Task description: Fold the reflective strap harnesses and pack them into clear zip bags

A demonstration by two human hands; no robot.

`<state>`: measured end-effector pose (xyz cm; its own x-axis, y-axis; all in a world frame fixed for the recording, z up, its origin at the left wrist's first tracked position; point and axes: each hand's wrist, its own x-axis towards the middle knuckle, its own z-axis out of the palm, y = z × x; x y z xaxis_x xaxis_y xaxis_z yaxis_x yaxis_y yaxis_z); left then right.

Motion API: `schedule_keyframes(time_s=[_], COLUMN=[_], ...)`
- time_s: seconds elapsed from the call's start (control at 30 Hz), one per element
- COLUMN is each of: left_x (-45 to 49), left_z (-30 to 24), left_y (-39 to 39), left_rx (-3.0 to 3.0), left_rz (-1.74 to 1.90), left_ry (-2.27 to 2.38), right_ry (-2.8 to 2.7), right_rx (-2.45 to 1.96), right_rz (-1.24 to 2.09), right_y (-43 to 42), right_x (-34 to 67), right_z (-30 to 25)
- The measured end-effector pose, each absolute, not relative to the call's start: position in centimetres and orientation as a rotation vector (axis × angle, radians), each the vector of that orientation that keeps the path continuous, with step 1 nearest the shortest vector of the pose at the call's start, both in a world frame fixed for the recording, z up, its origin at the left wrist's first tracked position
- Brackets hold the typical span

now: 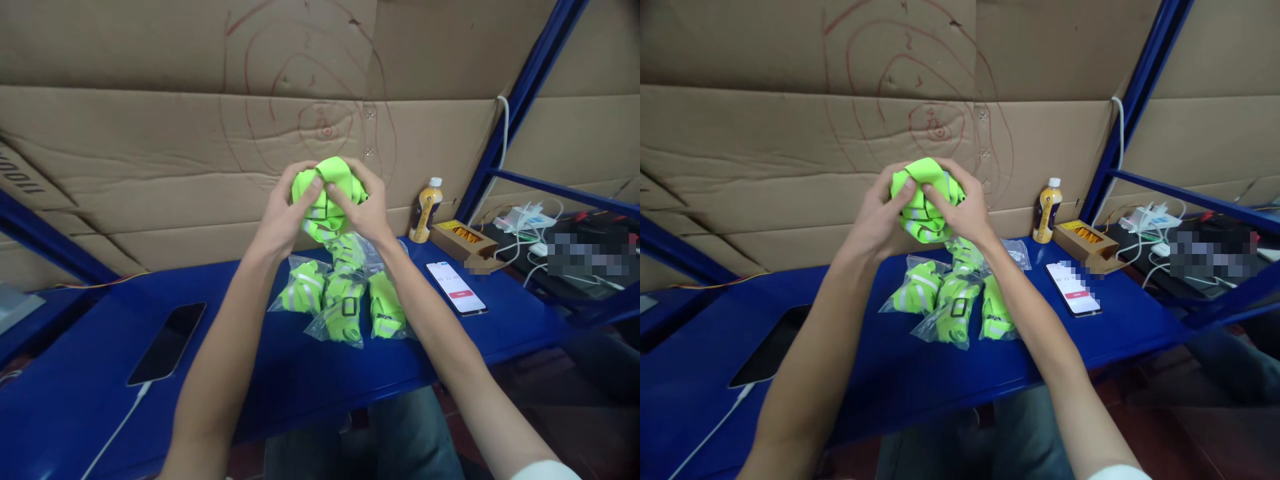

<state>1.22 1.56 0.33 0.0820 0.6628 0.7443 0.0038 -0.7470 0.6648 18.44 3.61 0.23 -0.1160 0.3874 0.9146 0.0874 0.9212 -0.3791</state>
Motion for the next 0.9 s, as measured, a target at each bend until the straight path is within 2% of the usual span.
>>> schedule_keyframes(time_s=[0.1, 0.2, 0.4, 0.57, 0.73, 0.9], left_x=[-0.3, -1.0, -0.5, 0.1, 1.1, 0.1], left_z=[0.8, 1.4, 2.0, 1.4, 0.5, 1.1], left_y=[1.3, 0.4, -2.1, -2.0, -0.2, 0.2], left_rx=[1.982, 2.105, 2.464, 2.476, 2.047, 1.865], left_rz=[1.76, 1.965, 2.083, 1.881, 1.939, 1.636], left_ry=[0.715, 0.77, 0.843, 0.849, 0.91, 0.796], right_ry=[-1.757, -1.802, -1.806, -1.758, -1.771, -1.924], right_rx=[-0.277, -0.229, -0.424, -0.465, -0.55, -0.544], right_rz=[0.356, 0.528, 0.994, 0.794, 0.579, 0.39], right_y=[2.4, 1.9, 2.4, 1.6, 1.6, 2.3], right_x=[19.0, 19.2, 19.7, 20.2, 20.0, 20.0], right_z=[1.1, 1.5, 0.7, 1.5, 1.8, 1.6])
